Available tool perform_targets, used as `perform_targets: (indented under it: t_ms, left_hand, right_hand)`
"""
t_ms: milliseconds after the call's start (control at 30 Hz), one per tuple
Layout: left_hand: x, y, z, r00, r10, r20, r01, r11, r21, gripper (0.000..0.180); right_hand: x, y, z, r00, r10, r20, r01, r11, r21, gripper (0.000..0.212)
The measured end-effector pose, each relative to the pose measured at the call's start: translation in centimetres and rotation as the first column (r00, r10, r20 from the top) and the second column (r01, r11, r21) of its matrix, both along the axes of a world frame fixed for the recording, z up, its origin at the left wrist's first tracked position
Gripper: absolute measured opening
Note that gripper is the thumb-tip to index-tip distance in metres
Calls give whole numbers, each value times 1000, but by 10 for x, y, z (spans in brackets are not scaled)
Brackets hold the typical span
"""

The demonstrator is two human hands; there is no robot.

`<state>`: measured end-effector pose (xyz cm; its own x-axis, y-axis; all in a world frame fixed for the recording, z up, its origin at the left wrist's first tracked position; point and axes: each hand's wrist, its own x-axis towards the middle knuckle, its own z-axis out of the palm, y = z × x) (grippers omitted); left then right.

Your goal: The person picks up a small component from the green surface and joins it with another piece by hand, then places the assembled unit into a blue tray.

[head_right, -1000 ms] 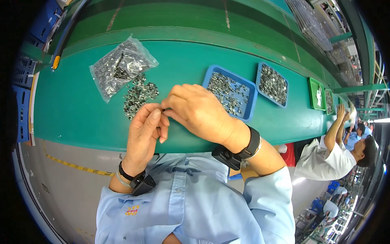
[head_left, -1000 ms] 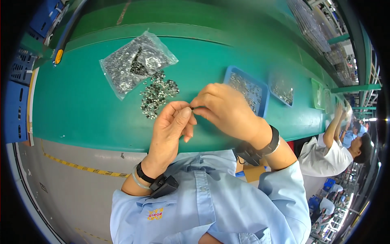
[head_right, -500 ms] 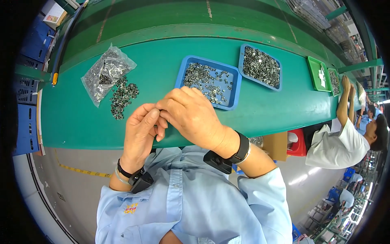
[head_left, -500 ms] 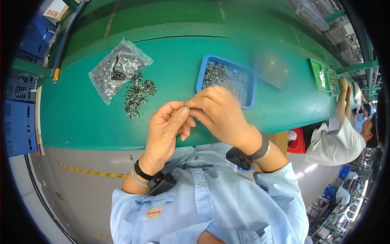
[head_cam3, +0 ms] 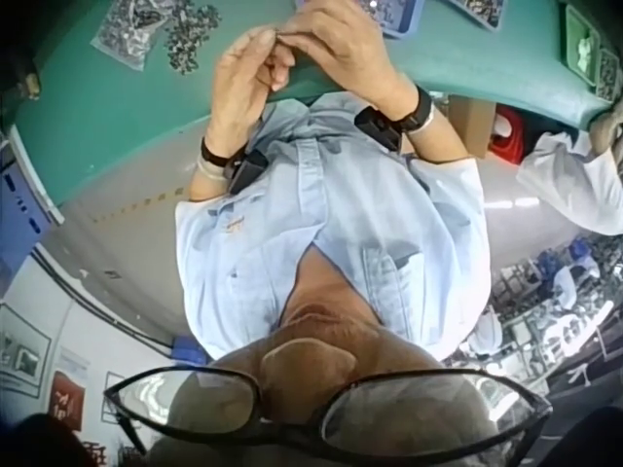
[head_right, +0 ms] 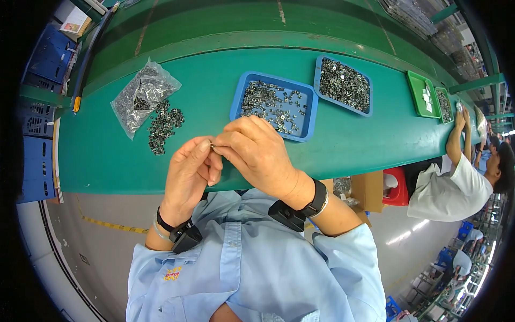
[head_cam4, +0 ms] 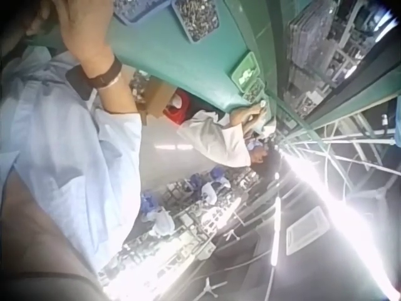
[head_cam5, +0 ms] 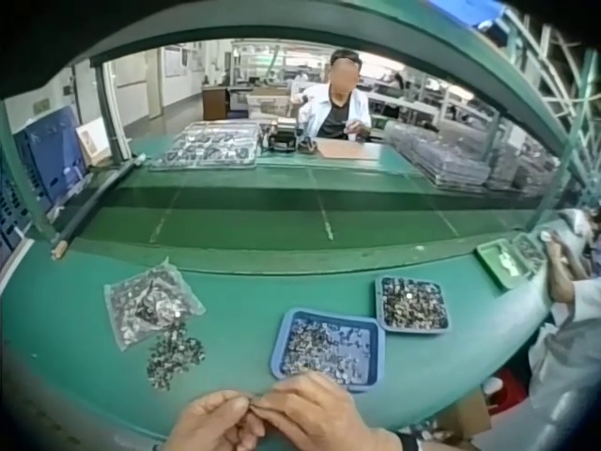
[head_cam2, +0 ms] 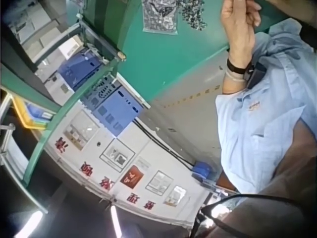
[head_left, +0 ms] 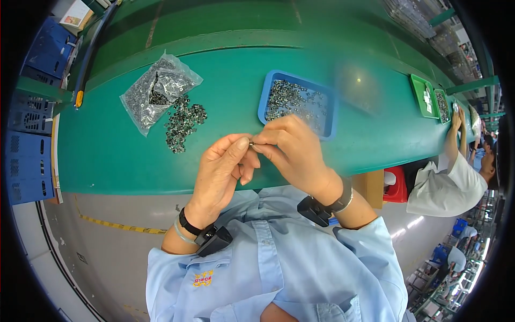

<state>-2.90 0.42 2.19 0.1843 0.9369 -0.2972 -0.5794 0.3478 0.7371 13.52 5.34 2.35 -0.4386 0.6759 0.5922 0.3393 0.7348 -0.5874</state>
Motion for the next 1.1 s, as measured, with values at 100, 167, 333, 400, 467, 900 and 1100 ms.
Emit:
perform_targets:
  t_ms: [100, 167, 333, 400, 467, 900, 1100]
  left_hand:
    - [2, -2, 4, 1000, 21, -14, -20, 1000, 13, 21]
    - [4, -3, 5, 999, 31, -21, -30, 999, 19, 21]
    - [7, -4, 1, 999, 35, 31, -35, 999, -19, 18]
    - [7, -3, -4, 993, 20, 116, -15, 999, -40, 16]
    - [9, -3, -6, 984, 8, 180, 1, 999, -53, 15]
    - [17, -2, -11, 958, -79, 277, 80, 997, 6, 15]
    - [21, -4, 1, 988, -30, 153, 32, 999, -8, 15]
  right_hand:
    - [1, -2, 0, 1000, -8, 6, 8, 1000, 7, 23]
    - [1, -4, 1, 1000, -25, 11, 25, 1000, 12, 22]
    - [3, -8, -4, 1000, -23, -15, 23, 1000, 10, 21]
    - [3, -10, -4, 999, -33, -16, 33, 999, 11, 21]
    - [4, -13, -4, 999, -39, -19, 39, 999, 11, 20]
    - [8, -21, -17, 987, -64, -149, 59, 998, -37, 20]
    - [10, -19, -15, 986, -74, -148, 74, 997, -4, 22]
